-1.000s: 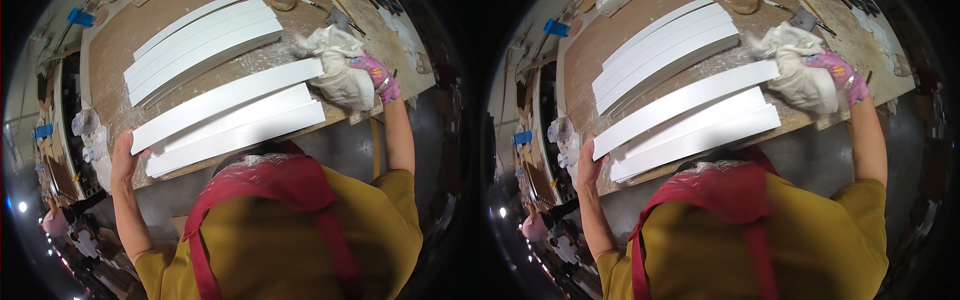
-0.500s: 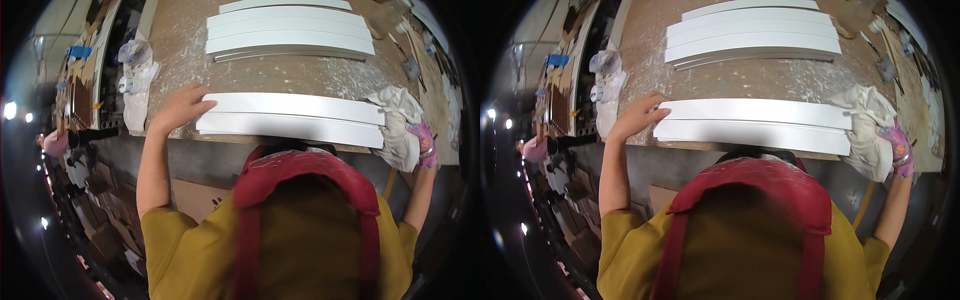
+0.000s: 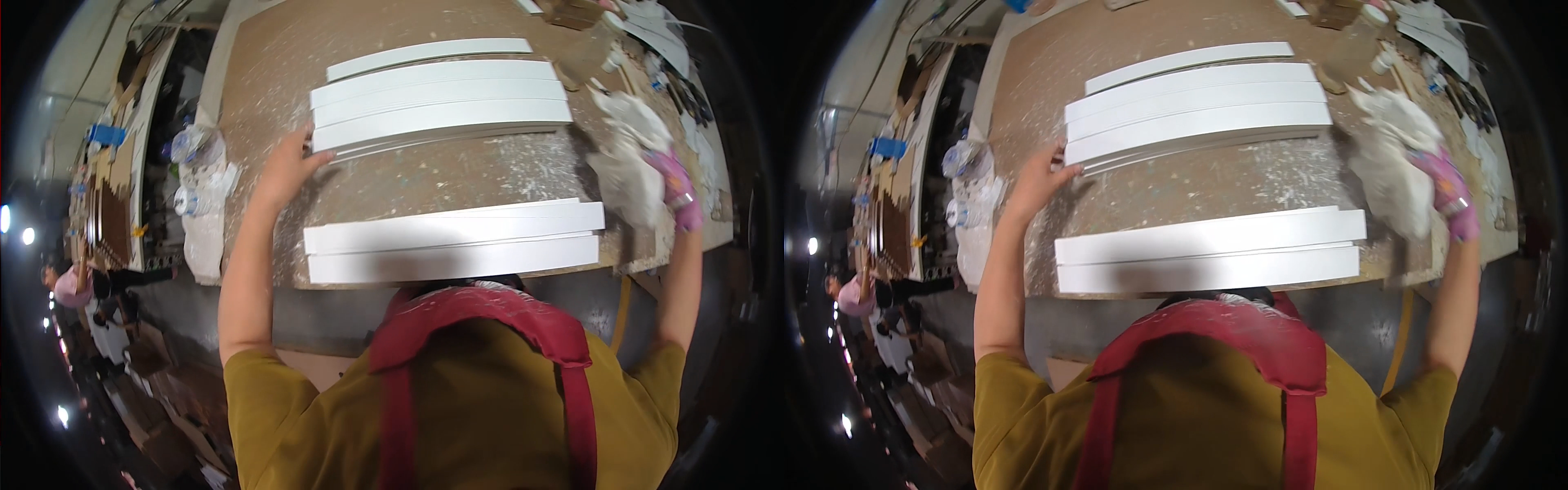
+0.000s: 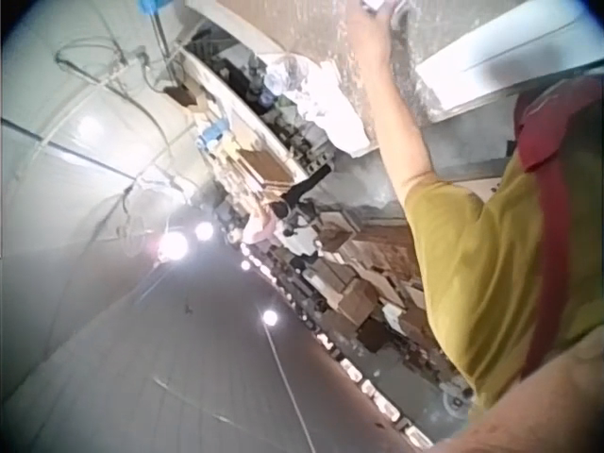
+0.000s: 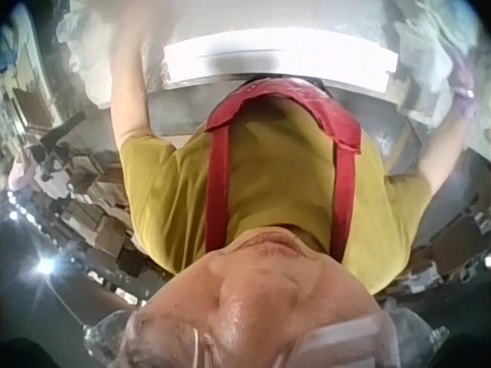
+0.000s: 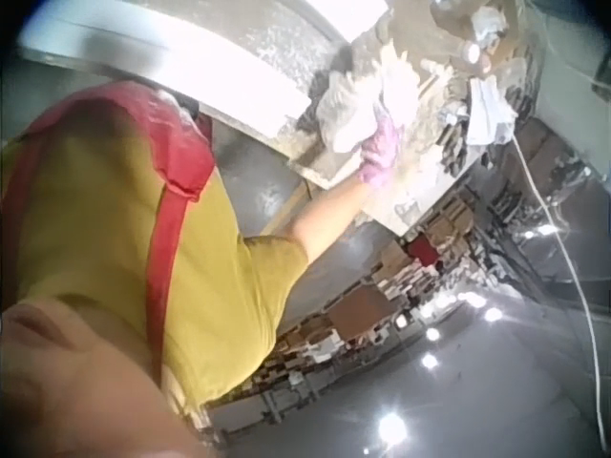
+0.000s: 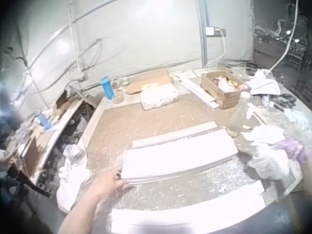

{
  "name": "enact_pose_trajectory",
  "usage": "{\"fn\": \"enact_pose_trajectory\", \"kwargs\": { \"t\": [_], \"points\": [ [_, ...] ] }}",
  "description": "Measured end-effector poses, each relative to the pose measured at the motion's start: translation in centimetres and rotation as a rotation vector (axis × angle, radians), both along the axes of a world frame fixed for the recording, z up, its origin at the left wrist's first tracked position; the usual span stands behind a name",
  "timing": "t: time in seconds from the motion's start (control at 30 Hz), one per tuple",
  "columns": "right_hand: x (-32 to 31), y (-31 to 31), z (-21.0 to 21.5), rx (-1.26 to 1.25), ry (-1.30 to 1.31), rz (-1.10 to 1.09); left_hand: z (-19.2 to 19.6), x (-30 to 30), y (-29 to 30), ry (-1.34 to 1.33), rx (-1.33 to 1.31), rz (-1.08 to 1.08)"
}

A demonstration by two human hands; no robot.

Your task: The person wipes white boards with a cloth and liquid from a bottle, handling them one at a time on a table.

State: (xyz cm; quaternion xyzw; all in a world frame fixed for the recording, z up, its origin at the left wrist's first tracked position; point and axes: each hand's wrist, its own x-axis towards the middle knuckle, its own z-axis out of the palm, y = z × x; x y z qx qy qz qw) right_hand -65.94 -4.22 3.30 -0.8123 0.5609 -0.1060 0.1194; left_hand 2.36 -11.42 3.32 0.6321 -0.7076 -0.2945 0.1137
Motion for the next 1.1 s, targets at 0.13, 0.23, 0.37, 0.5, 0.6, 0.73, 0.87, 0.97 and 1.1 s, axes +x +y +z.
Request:
{"fn": "enact_pose_trajectory", "kwargs": {
  "t": [0.13,0.23,0.37,0.5,0.6,0.73,0.87,0.97,1.1],
  "points": [
    [7.5,-5.5,-2.8,0.013,-0.21,0.242,-4.7,0.7,0.2,0.231,-0.163,0.114],
    [11.6,-7.2,-3.5,0.137,-0.361,0.183,-4.5,0.6,0.7,0.151,-0.194,0.137],
    [10.1,-7.1,-6.2,0.383,-0.785,-0.102,-4.6,1.2,0.8,0.228,-0.114,0.228],
    [7.8,-3.6,-8.1,0.639,-1.151,-0.415,-0.1,-1.6,2.4,0.182,-0.488,0.088],
    [6.3,0.0,-6.5,0.415,-0.765,-0.261,2.1,-5.3,2.9,0.451,-0.352,0.018],
    [4.0,0.7,-2.5,0.037,-0.187,0.073,5.4,-10.7,2.6,0.348,-0.322,-0.215],
    [18.8,-1.5,6.8,-0.13,-0.446,-0.039,7.9,-16.6,0.9,0.372,-0.338,-0.404],
    [20.9,-2.9,0.8,-0.284,-0.552,0.274,9.1,-18.4,0.6,0.267,-0.37,-0.6],
    [14.9,-3.4,-4.7,-0.263,-0.327,-0.086,8.3,-19.9,0.8,0.484,-0.188,-0.372]
  ]
}}
